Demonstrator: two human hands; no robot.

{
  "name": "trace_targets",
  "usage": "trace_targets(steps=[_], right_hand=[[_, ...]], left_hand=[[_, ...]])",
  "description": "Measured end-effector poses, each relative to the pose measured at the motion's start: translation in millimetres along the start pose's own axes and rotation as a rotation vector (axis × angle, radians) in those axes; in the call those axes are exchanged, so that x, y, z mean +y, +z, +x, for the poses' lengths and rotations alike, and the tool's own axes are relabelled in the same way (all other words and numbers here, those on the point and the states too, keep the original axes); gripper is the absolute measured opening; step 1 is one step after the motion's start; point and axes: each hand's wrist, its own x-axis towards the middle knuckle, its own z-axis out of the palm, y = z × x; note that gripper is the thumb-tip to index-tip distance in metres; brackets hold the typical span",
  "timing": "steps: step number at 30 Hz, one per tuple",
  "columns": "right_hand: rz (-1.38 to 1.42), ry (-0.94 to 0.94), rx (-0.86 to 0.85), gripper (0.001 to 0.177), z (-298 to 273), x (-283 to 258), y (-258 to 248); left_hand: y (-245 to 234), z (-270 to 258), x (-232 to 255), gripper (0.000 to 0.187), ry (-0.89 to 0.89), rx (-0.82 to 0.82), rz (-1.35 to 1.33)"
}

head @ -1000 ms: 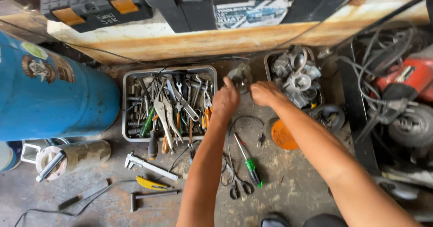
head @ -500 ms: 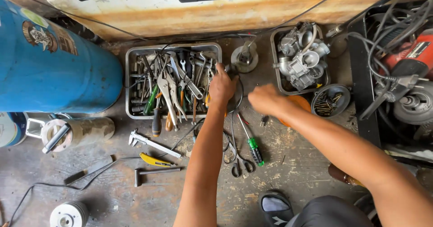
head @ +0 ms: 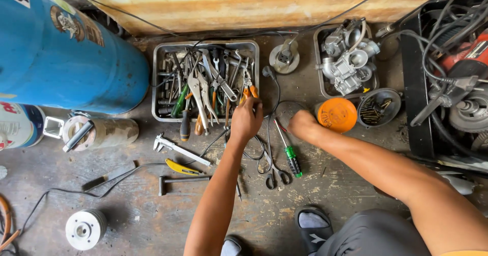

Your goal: The person sits on the floor of a workshop and handles various mechanical parts and tools. They pick up a small green cap, use a wire brush to clean a metal disc, and wipe the disc with a cloth. The person also moves a fan and organizes tools in a tray.

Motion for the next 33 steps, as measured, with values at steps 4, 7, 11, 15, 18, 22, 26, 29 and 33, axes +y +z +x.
trace_targets(steps=[4, 7, 11, 15, 18, 22, 26, 29, 33], right_hand=[[0.2, 0.125, 0.023, 0.024, -66.9, 21.9, -97.6], [0.616, 0.185, 0.009, 0.029, -104.0, 43.9, -161.8], [1.025, 0.301, 0.173, 0.032, -163.1, 68.7, -264.2], [1.248, 0.567, 0.413, 0.033, -155.5, 87.4, -246.8], [1.207, 0.667, 0.499, 0.04, -108.6, 129.9, -193.0], [0.875, 0.696, 0.466, 0.049, -73.5, 159.5, -181.2], [0.714, 0.623, 0.458, 0.036, -52.6, 161.7, -193.5], [0.61, 0.562, 0.427, 0.031, -39.2, 166.3, -196.5], [0.597, 0.462, 0.362, 0.03, -36.7, 165.1, -221.6]], left_hand=[[-6.3, -22.8, 7.4, 0.014, -0.028, 0.017, -0.086], [2.8, -36.3, 24.1, 0.017, 0.001, -0.065, -0.264], [27.8, -41.0, 45.3, 0.042, -0.179, -0.153, -0.466], [58.3, -29.0, 51.4, 0.034, -0.173, -0.112, -0.358], [47.6, -15.9, 55.8, 0.034, -0.196, -0.077, -0.224], [42.5, -8.5, 37.1, 0.034, -0.225, -0.062, -0.209], [41.9, 8.4, 19.6, 0.028, -0.255, -0.037, -0.196], [34.7, 17.3, 16.8, 0.03, -0.276, -0.032, -0.199], [29.0, 25.5, 9.3, 0.029, -0.295, -0.046, -0.188]])
